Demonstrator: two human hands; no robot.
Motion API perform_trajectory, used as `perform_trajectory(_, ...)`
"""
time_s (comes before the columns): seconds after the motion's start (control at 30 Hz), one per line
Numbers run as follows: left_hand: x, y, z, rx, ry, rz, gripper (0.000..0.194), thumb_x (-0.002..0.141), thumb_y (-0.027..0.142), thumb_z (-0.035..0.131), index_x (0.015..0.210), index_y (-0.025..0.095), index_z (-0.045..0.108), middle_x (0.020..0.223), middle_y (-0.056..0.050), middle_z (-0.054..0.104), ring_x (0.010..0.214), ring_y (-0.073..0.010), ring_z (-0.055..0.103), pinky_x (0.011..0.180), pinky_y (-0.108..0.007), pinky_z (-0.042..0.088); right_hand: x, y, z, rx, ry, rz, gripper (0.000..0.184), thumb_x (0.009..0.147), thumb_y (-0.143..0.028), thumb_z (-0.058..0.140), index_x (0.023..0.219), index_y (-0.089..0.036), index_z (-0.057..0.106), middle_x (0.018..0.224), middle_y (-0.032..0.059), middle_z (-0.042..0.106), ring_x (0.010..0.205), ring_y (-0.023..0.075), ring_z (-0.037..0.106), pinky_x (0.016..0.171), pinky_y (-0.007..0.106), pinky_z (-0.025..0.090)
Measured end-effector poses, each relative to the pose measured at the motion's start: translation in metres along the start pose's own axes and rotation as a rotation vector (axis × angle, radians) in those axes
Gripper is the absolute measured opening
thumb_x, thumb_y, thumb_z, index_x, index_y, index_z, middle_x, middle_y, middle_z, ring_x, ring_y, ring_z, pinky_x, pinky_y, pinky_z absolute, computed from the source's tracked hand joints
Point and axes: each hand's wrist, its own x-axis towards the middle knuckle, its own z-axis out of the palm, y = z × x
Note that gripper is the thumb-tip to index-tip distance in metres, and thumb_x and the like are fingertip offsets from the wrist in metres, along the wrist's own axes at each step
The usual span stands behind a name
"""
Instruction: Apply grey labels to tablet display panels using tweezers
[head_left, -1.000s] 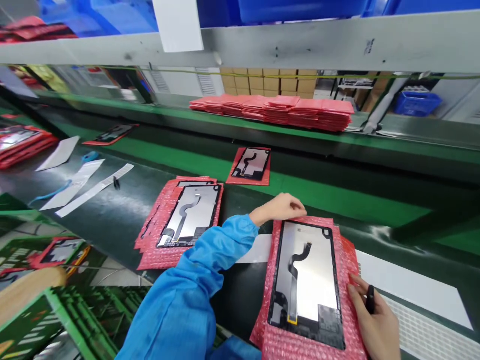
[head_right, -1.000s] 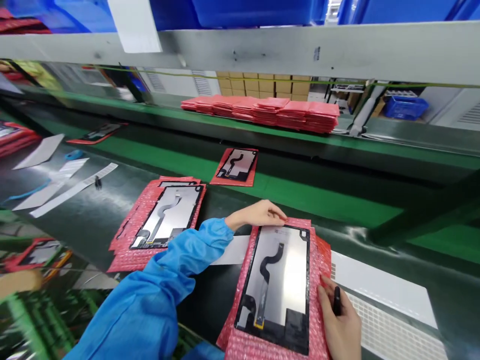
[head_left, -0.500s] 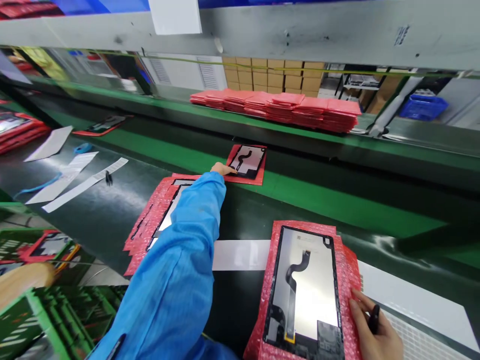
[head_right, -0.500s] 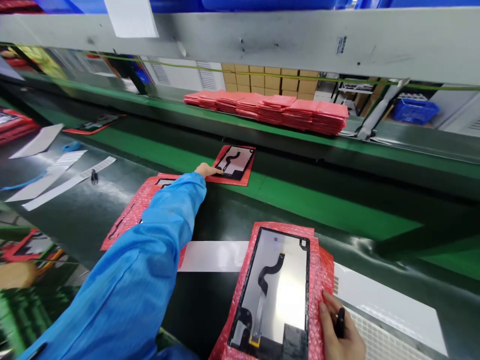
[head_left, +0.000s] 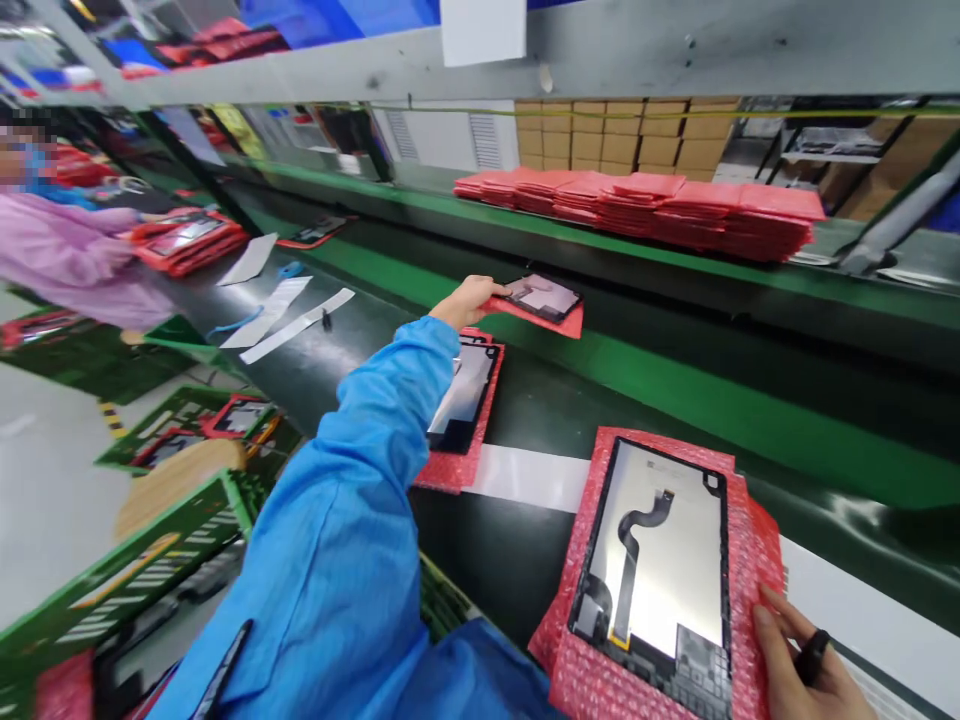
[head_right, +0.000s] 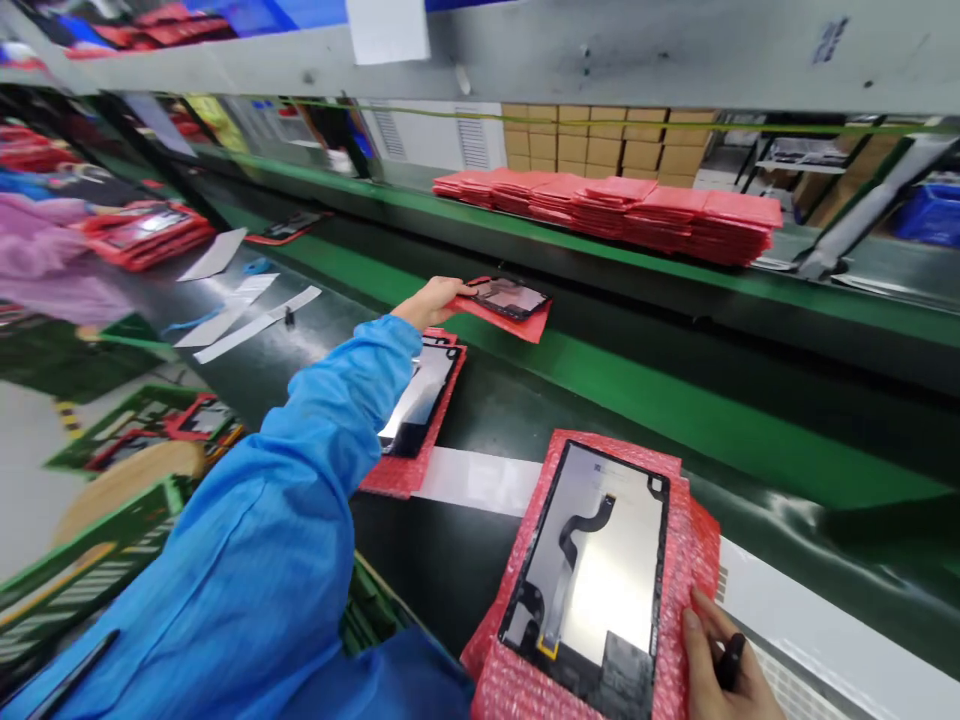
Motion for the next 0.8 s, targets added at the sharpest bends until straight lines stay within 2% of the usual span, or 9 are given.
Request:
perform_trajectory(0.1, -0.038, 0.002, -0.052, -0.022, 0.031, 0.014, 0.038, 0.103, 0.036, 0.070, 0.134, 0.016, 0.064, 0.129, -0.011, 0.067, 0.108, -0.0237, 0.070, 0.091, -0.043, 0.063, 0.004, 0.005, 0.000, -0.020, 0.007, 0.037, 0.056, 0.062, -0.062, 0.082, 0.105, -0.026, 0.083, 0.102, 0.0129, 0.085, 0.111, 0.0471, 0.075, 0.090, 0.054, 0.063)
perform_trajectory(0.2, -0.096, -0.014, -0.104, -0.045, 0.090, 0.038, 0.040, 0.100, 0.030, 0.072, 0.136, 0.015, 0.062, 0.123, -0.010, 0.070, 0.101, -0.0216, 0.072, 0.086, -0.039, 0.064, 0.003, 0.009, -0.001, -0.031, 0.009, 0.043, 0.054, 0.064, -0.061, 0.081, 0.106, -0.026, 0.083, 0.111, 0.0131, 0.084, 0.118, 0.0474, 0.073, 0.096, 0.055, 0.061)
perform_trajectory(0.27, -0.137, -0.034, -0.131, -0.056, 0.144, 0.045, 0.056, 0.091, 0.019, 0.080, 0.143, 0.016, 0.059, 0.115, -0.010, 0.073, 0.095, -0.0201, 0.074, 0.086, -0.035, 0.065, 0.002, 0.011, -0.002, -0.029, 0.004, 0.032, 0.052, 0.066, -0.059, 0.080, 0.106, -0.025, 0.083, 0.115, 0.0133, 0.083, 0.122, 0.0474, 0.071, 0.100, 0.056, 0.060)
perform_trajectory(0.33, -0.173, -0.056, -0.149, -0.062, 0.198, 0.040, 0.072, 0.082, 0.015, 0.085, 0.147, 0.020, 0.055, 0.108, -0.008, 0.075, 0.091, -0.0201, 0.076, 0.084, -0.034, 0.065, -0.001, 0.011, -0.003, -0.030, 0.004, 0.016, 0.049, 0.067, -0.058, 0.080, 0.103, -0.024, 0.082, 0.113, 0.0140, 0.083, 0.122, 0.0482, 0.070, 0.100, 0.057, 0.059)
perform_trajectory(0.43, -0.212, -0.087, -0.163, -0.054, 0.255, 0.008, 0.074, 0.077, 0.021, 0.090, 0.144, 0.023, 0.059, 0.098, -0.005, 0.076, 0.088, -0.0226, 0.076, 0.081, -0.036, 0.066, -0.007, 0.010, -0.002, -0.047, 0.025, 0.002, 0.047, 0.069, -0.058, 0.078, 0.102, -0.024, 0.082, 0.109, 0.0143, 0.084, 0.124, 0.0495, 0.069, 0.103, 0.059, 0.058)
perform_trajectory(0.53, -0.232, -0.106, -0.169, -0.024, 0.275, -0.026, 0.053, 0.089, 0.035, 0.084, 0.136, 0.019, 0.064, 0.105, -0.007, 0.075, 0.093, -0.0228, 0.075, 0.083, -0.039, 0.065, -0.011, 0.011, 0.000, -0.061, 0.031, -0.013, 0.049, 0.071, -0.059, 0.077, 0.105, -0.024, 0.082, 0.108, 0.0144, 0.084, 0.126, 0.0495, 0.068, 0.106, 0.060, 0.055)
perform_trajectory(0.6, -0.237, -0.111, -0.172, 0.008, 0.291, -0.033, 0.041, 0.100, 0.040, 0.072, 0.134, 0.017, 0.065, 0.120, -0.010, 0.071, 0.101, -0.0226, 0.072, 0.087, -0.042, 0.064, -0.011, 0.015, 0.002, -0.061, 0.021, -0.031, 0.050, 0.072, -0.060, 0.077, 0.106, -0.024, 0.082, 0.109, 0.0143, 0.083, 0.126, 0.0494, 0.068, 0.107, 0.060, 0.055)
perform_trajectory(0.7, -0.235, -0.111, -0.172, 0.068, 0.338, -0.018, 0.039, 0.103, 0.040, 0.068, 0.134, 0.017, 0.064, 0.133, -0.011, 0.065, 0.112, -0.0249, 0.069, 0.094, -0.045, 0.061, -0.004, 0.023, 0.001, -0.055, 0.007, -0.028, 0.050, 0.074, -0.058, 0.078, 0.109, -0.022, 0.082, 0.111, 0.0139, 0.083, 0.126, 0.0485, 0.068, 0.107, 0.058, 0.055)
perform_trajectory(0.8, -0.223, -0.112, -0.154, 0.141, 0.364, 0.005, 0.041, 0.102, 0.040, 0.069, 0.136, 0.017, 0.063, 0.135, -0.011, 0.064, 0.115, -0.0263, 0.068, 0.097, -0.047, 0.060, 0.018, 0.033, -0.003, -0.036, -0.007, -0.026, 0.053, 0.075, -0.056, 0.079, 0.113, -0.019, 0.081, 0.111, 0.0146, 0.083, 0.123, 0.0465, 0.070, 0.110, 0.057, 0.051)
